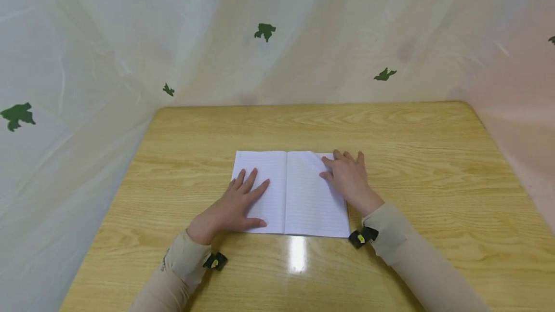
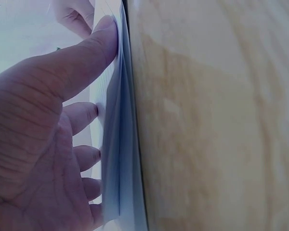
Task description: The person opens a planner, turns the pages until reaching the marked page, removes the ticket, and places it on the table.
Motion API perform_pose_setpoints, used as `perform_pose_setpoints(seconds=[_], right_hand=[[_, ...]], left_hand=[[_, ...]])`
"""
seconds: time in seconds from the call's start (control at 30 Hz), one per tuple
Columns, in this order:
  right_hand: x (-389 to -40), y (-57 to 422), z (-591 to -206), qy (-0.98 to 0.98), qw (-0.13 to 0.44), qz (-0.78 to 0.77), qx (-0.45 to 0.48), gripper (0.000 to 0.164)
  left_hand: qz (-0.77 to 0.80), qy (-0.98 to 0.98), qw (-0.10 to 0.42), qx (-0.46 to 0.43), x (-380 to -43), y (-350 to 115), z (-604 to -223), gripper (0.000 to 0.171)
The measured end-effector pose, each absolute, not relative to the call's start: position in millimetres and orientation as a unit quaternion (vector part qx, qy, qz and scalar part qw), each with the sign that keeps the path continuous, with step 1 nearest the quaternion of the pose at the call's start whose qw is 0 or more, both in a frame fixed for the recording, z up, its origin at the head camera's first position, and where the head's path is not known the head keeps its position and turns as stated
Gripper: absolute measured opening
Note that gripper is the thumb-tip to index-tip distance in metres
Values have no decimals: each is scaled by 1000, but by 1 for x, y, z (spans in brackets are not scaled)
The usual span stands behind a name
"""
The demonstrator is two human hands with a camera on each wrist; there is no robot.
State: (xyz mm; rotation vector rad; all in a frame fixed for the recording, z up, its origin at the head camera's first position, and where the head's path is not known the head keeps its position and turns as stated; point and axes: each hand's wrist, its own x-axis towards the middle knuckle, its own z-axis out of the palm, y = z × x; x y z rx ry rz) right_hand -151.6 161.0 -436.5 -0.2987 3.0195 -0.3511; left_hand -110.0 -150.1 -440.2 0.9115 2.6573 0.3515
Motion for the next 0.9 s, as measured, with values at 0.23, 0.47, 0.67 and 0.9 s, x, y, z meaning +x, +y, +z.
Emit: perform_pose_setpoints(seconds=[0.23,0.47,0.67,0.9], right_hand=[[-150,159,-438,984,24,-132,-115,39],[-148,159,-441,978,-11,-158,-138,33],[-145,156,-443,970,-49,-187,-149,31],[-139,150,-442,962,-61,-229,-136,35]], left_hand=[[129,926,151,321,-110,-150,-441,95],[127,927,152,319,-110,-151,-442,96],[128,927,152,317,-110,-151,-441,95],[129,927,149,318,-110,-151,-441,95]])
